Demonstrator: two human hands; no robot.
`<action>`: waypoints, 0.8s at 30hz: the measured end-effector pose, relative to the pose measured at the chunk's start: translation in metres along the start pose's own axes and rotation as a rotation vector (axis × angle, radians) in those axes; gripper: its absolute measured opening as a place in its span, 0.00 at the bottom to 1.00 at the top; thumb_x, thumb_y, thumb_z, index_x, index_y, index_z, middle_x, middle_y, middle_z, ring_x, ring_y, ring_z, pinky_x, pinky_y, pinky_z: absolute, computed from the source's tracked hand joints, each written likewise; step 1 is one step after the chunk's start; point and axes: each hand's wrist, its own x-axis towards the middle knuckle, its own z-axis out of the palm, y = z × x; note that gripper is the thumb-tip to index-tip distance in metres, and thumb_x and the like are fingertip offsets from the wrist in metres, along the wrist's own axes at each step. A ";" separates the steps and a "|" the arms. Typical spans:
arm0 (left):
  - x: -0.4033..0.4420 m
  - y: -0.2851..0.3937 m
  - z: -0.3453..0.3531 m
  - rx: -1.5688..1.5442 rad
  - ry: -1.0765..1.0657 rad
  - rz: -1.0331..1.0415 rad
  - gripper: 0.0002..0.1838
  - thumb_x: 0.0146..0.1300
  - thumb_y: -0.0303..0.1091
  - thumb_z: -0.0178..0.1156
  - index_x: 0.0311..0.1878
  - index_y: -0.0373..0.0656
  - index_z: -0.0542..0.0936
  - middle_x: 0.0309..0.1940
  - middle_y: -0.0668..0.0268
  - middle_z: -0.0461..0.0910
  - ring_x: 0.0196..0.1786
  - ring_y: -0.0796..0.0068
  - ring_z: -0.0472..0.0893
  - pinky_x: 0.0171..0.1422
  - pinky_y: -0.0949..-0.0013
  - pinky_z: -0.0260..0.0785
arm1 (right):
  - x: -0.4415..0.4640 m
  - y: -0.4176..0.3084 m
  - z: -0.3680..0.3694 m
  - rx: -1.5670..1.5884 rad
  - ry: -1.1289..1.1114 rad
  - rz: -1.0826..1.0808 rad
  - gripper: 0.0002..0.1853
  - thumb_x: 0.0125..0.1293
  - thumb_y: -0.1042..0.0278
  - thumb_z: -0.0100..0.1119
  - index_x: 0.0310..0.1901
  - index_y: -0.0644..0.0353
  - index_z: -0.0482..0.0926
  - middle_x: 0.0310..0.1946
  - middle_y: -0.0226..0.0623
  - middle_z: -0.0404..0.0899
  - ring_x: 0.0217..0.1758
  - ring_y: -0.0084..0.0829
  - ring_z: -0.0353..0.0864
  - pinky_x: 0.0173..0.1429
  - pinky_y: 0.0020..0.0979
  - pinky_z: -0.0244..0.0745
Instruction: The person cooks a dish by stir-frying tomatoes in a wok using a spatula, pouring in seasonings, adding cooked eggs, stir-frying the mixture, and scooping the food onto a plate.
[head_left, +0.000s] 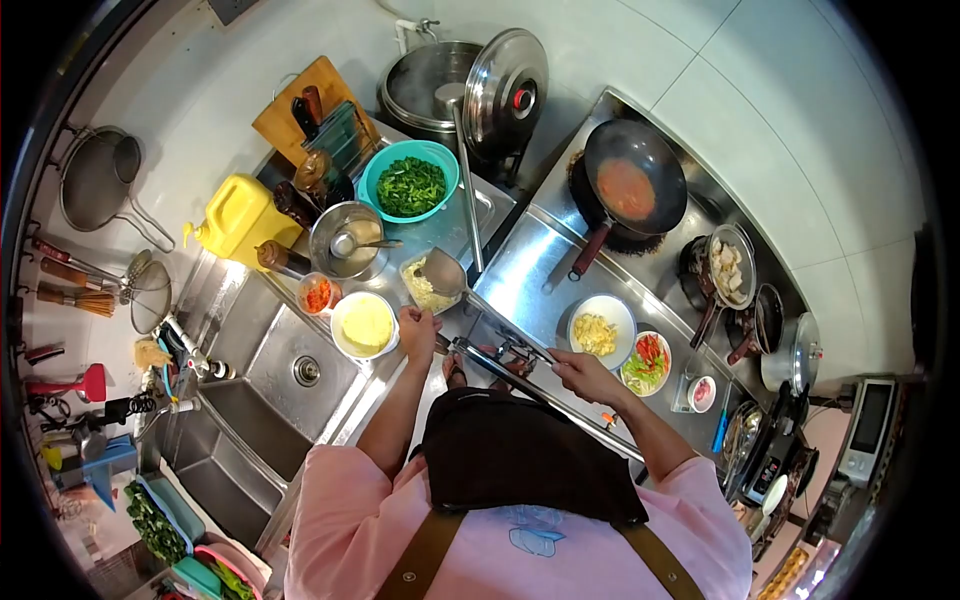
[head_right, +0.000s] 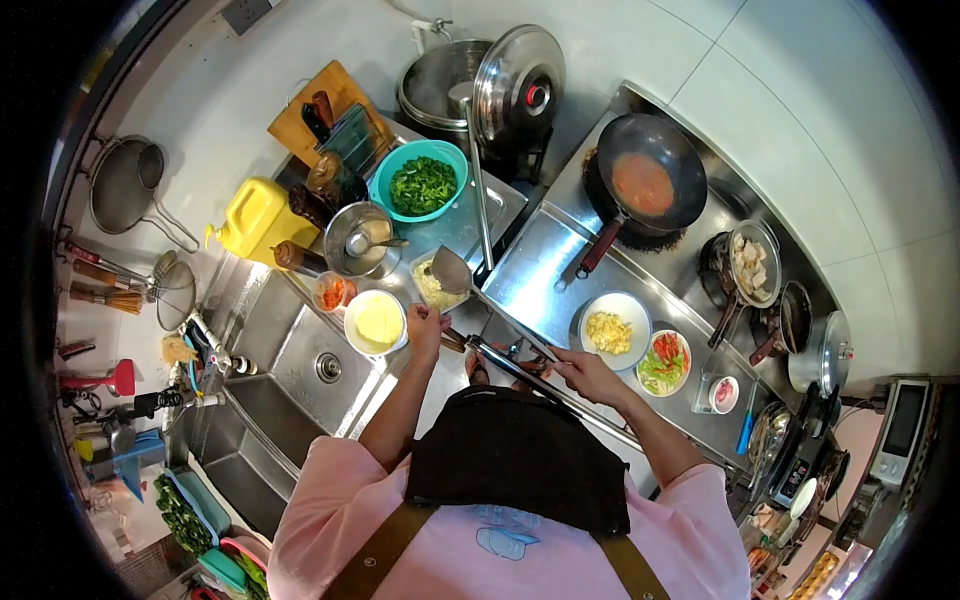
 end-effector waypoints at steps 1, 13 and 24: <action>0.001 0.000 0.000 -0.018 0.003 -0.011 0.09 0.65 0.24 0.57 0.43 0.38 0.66 0.34 0.59 0.74 0.31 0.66 0.85 0.33 0.68 0.82 | -0.004 -0.004 -0.002 0.105 -0.033 0.071 0.24 0.79 0.60 0.45 0.72 0.55 0.66 0.18 0.23 0.61 0.14 0.16 0.58 0.19 0.22 0.59; -0.005 0.009 0.002 -0.098 -0.147 -0.270 0.11 0.71 0.36 0.55 0.46 0.39 0.70 0.35 0.56 0.79 0.32 0.65 0.84 0.36 0.65 0.82 | -0.050 0.041 -0.037 0.924 0.007 0.059 0.24 0.78 0.59 0.46 0.70 0.58 0.66 0.17 0.29 0.64 0.10 0.17 0.55 0.13 0.22 0.55; -0.053 0.049 -0.109 0.348 0.108 0.510 0.11 0.73 0.34 0.54 0.48 0.35 0.77 0.36 0.62 0.78 0.37 0.71 0.76 0.43 0.67 0.70 | -0.017 0.078 -0.136 -0.555 1.206 0.069 0.23 0.71 0.65 0.55 0.67 0.49 0.73 0.30 0.57 0.80 0.31 0.55 0.81 0.38 0.45 0.75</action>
